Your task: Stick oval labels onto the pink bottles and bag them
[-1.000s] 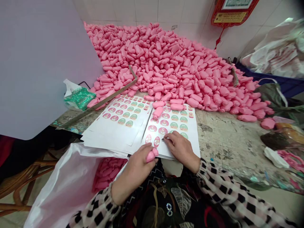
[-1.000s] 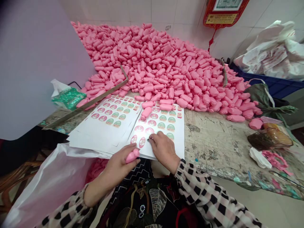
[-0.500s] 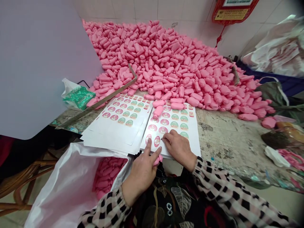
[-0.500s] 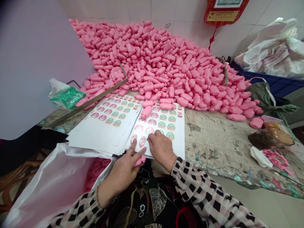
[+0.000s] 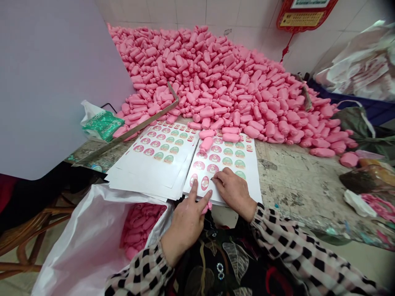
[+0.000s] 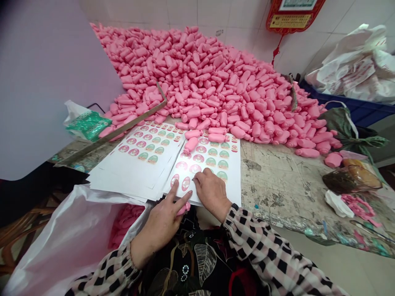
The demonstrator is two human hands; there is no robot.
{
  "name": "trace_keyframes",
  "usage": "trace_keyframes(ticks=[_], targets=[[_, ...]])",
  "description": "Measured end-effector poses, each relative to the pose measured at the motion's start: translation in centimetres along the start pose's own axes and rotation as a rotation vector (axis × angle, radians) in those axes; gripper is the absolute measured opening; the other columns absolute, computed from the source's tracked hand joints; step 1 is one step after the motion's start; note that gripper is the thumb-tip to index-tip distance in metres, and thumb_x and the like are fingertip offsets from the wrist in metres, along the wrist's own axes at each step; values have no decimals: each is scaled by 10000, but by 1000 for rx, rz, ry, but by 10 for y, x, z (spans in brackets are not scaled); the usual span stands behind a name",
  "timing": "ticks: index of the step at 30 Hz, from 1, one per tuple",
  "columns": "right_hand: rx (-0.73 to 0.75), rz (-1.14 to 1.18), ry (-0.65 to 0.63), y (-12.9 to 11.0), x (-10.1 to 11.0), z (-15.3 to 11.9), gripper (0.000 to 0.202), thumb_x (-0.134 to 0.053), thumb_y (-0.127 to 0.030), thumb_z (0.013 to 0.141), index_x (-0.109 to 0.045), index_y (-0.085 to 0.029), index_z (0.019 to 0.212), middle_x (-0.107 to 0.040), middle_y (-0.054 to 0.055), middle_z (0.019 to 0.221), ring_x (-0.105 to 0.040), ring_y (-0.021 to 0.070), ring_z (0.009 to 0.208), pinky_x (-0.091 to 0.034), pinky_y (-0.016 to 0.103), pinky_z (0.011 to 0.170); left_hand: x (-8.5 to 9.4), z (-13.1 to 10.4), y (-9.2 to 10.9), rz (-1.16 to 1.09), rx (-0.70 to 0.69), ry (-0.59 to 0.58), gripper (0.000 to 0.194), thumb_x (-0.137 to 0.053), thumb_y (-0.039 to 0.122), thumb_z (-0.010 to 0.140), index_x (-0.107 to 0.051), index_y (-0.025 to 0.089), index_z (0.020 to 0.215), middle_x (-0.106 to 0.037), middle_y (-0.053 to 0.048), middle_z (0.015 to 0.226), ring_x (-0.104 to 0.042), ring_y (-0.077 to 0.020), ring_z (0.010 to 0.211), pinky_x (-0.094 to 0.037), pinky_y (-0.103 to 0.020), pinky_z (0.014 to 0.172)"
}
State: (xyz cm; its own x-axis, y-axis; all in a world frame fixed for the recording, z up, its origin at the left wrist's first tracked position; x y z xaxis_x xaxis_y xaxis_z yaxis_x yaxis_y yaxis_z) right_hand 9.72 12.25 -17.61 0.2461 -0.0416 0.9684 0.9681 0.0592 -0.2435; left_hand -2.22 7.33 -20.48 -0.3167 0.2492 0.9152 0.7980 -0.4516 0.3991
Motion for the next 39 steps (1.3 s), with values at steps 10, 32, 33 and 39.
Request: trace_keyframes(ticks=[10,32,33,39], targets=[[63,15,30,-6,1,-6,208,-437,-342,919,-618,-250,871,-553,-4,844,-533,132,705,-284,264,561,-1,0,0,13,-7,10,624,-446,63,800,-365,329,1358,28,-123,1527,-505,-284,1159,-441,-405,906],[-213,269,50,2,0,-6,213,-536,-401,816,-617,-225,727,-600,1,781,-528,139,690,-299,254,586,-4,2,2,159,16,24,713,-446,117,829,-160,406,1415,-9,-148,1523,-618,-251,941,-493,-387,767],[-195,264,72,0,5,-6,210,-536,-397,816,-619,-227,725,-598,-1,783,-529,137,690,-301,255,587,-4,2,2,156,16,20,707,-444,120,831,-164,399,1417,-20,-148,1523,-618,-249,938,-493,-385,769],[-207,392,147,9,22,-4,229,-563,-433,781,-636,-232,699,-603,-11,754,-533,132,671,-337,258,597,-4,2,0,102,10,8,677,-468,111,820,-257,407,1391,29,-107,1531,-622,-212,918,-487,-375,802]])
Point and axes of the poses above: each hand's wrist, its own z-axis towards the middle knuckle, its own x-axis out of the back of the hand, y = z × x, the point moved 10 cm from there along z, towards the middle knuckle
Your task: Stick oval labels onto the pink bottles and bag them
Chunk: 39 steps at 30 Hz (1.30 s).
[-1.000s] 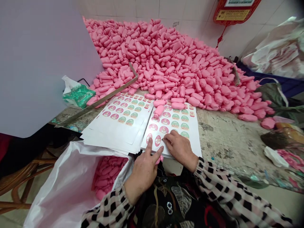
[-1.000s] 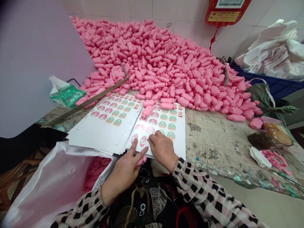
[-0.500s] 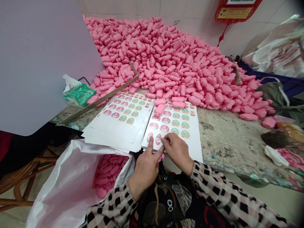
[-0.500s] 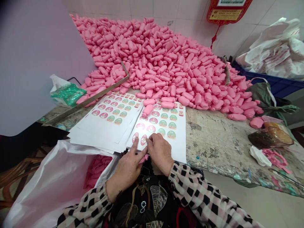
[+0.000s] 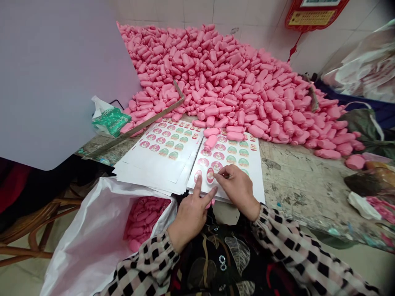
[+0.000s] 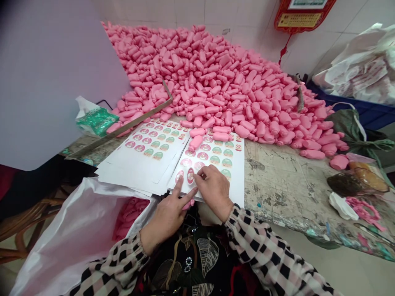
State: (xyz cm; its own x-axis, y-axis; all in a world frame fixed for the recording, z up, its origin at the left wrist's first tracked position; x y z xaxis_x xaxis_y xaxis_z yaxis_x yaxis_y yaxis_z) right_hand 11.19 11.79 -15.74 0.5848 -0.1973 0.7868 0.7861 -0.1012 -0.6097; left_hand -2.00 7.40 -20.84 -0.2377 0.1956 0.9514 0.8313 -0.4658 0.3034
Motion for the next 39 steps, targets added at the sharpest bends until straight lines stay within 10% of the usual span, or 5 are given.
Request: trace_keyframes(ticks=[4,7,10,16,39], targets=[[-86,229,13,30,8,13,282,-630,-489,707,-636,-208,675,-587,-11,666,-502,136,608,-337,258,557,11,-6,1,-203,-50,34,570,-463,134,838,-378,380,1345,44,-67,1534,-545,-245,1092,-459,-401,884],[-137,519,-4,45,11,16,301,-692,-469,658,-605,-180,665,-557,-19,610,-459,120,558,-342,255,544,37,-12,-6,-528,-1,138,471,-518,241,843,-457,344,1298,-236,-65,1490,-456,-248,1196,-386,-411,981],[-98,747,-21,34,18,9,283,-718,-422,666,-588,-172,673,-568,-14,652,-477,117,604,-375,260,599,44,-12,-23,-1158,228,154,495,-549,440,818,-473,257,1271,-593,-97,1139,-594,-190,917,-490,-325,797],[13,752,-172,-15,17,-20,248,-710,-403,701,-607,-178,696,-572,-9,672,-476,121,624,-382,259,595,22,7,-8,-2107,504,19,467,-456,590,814,-521,201,1063,-596,-23,808,-546,-97,557,-452,-217,482],[6,662,-340,-13,-17,-38,216,-646,-392,767,-575,-193,721,-612,-13,636,-542,135,603,-412,266,596,16,10,6,-1944,368,-36,573,-375,630,823,-510,144,1095,-562,-29,724,-580,-126,593,-494,-243,510]])
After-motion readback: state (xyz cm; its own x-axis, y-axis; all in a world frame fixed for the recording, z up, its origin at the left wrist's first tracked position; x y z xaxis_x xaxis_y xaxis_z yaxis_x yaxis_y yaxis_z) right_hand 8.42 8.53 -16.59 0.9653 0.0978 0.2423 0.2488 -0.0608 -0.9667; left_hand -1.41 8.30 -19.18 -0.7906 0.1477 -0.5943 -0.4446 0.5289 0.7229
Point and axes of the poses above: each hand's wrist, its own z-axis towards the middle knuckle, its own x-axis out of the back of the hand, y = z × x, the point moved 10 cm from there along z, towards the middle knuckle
